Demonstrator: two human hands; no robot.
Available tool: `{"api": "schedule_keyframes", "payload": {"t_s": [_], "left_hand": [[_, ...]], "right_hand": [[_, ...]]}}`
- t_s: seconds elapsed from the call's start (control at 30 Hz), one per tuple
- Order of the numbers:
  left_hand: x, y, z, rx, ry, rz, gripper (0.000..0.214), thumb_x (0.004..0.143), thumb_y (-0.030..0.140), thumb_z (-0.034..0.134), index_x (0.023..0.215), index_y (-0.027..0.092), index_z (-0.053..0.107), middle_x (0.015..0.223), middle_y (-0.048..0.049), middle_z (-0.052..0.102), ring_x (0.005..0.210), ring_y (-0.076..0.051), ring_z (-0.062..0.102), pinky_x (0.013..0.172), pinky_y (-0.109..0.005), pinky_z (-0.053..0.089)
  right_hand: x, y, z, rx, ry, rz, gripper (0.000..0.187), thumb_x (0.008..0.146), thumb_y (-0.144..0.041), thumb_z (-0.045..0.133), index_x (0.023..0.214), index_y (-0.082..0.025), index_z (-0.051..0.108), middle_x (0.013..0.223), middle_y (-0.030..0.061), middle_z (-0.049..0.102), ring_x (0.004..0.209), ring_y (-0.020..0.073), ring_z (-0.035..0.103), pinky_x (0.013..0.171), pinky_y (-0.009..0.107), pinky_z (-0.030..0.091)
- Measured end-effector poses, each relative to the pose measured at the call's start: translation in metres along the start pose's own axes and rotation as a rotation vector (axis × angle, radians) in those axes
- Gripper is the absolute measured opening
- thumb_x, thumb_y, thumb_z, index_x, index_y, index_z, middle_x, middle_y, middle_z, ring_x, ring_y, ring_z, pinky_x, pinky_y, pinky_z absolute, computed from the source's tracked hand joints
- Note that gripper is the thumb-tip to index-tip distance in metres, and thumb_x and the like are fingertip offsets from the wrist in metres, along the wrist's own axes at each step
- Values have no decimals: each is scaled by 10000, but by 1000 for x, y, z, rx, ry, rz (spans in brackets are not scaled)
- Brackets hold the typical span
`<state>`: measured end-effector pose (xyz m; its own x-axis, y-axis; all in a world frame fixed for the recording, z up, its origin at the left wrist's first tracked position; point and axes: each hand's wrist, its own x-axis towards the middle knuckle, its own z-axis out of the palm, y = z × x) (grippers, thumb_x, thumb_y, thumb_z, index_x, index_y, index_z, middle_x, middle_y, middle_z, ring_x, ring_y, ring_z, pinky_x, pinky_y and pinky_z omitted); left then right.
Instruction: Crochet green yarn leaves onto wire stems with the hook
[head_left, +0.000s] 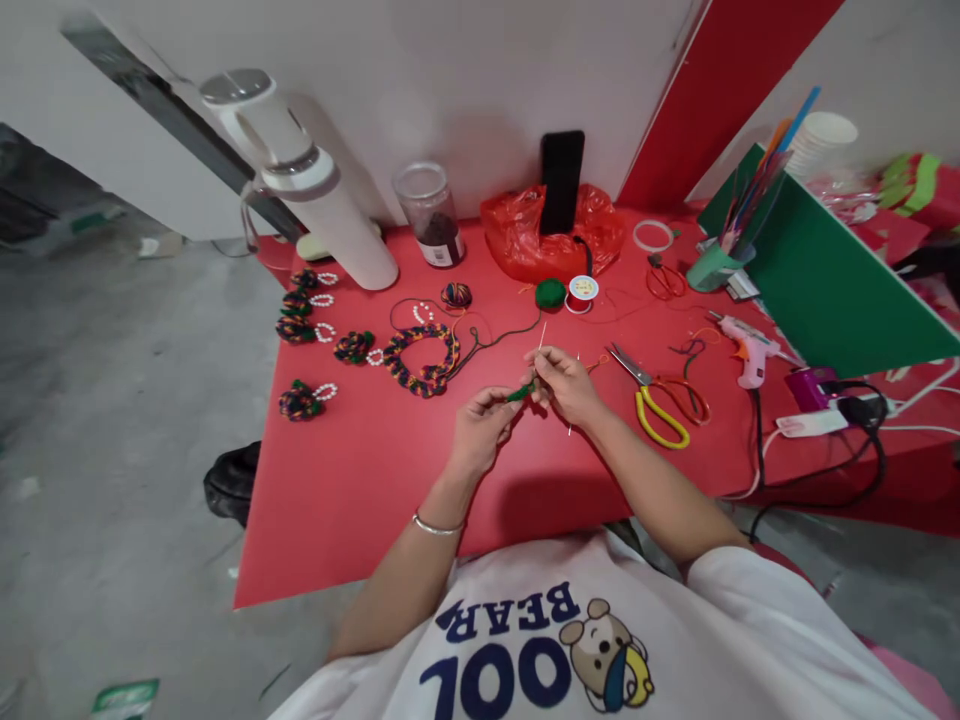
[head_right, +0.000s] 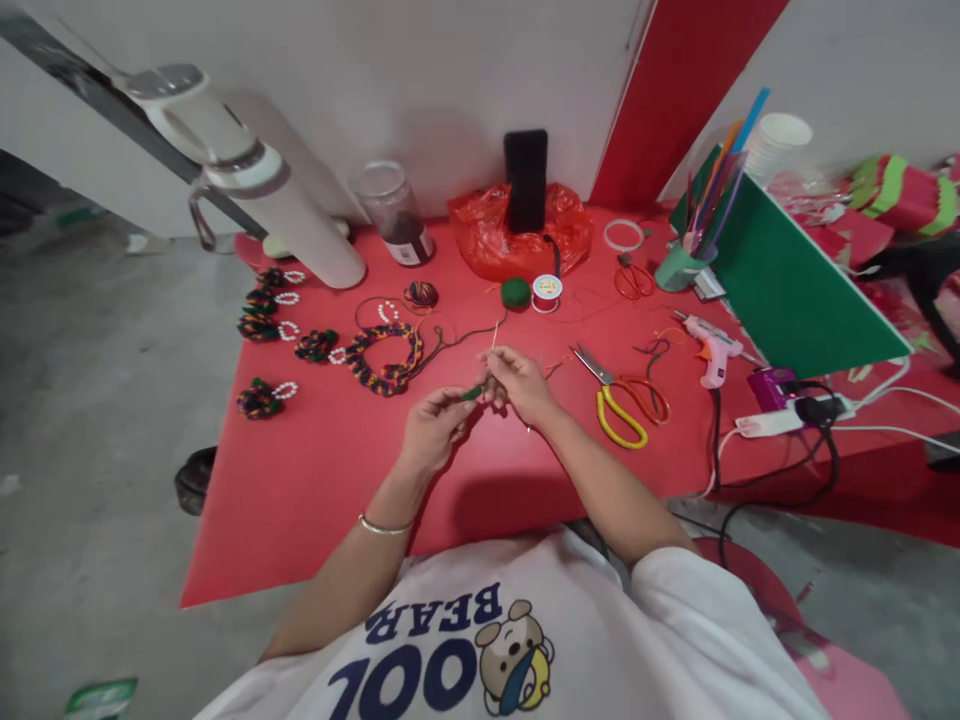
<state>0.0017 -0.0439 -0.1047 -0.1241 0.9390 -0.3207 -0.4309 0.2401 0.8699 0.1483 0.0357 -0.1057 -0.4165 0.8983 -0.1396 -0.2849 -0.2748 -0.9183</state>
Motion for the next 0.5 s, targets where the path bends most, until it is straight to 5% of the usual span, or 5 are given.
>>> {"api": "schedule_keyframes", "payload": {"t_s": [0.2,0.37,0.5], "left_hand": [[1,3,-5,483,254,580,68,775,242,751,810,205,795,798,-46,711,738,-139,643,671,-254,533],[-6,-1,-7,450,201,462,192,850,294,689,967,189,799,847,-55,766,615,-140,684,588,-265,572],[-7,-3,-5,401,221,471,241,839,366,722,962,174,801,906,-91,789,736,-191,748,642,-297,621]], "right_hand": [[-3,8,0,36,8,8,433,808,-592,774,993,-222,645,789,-18,690,536,96,645,376,167,475],[-4,4,-1,67,10,-38,471,819,-641,742,992,-233,582,803,-25,675,582,110,691,383,156,477],[-6,0,-2,56,0,-75,455,828,-624,741,970,-225,576,882,9,723,613,113,701,383,152,473]]}}
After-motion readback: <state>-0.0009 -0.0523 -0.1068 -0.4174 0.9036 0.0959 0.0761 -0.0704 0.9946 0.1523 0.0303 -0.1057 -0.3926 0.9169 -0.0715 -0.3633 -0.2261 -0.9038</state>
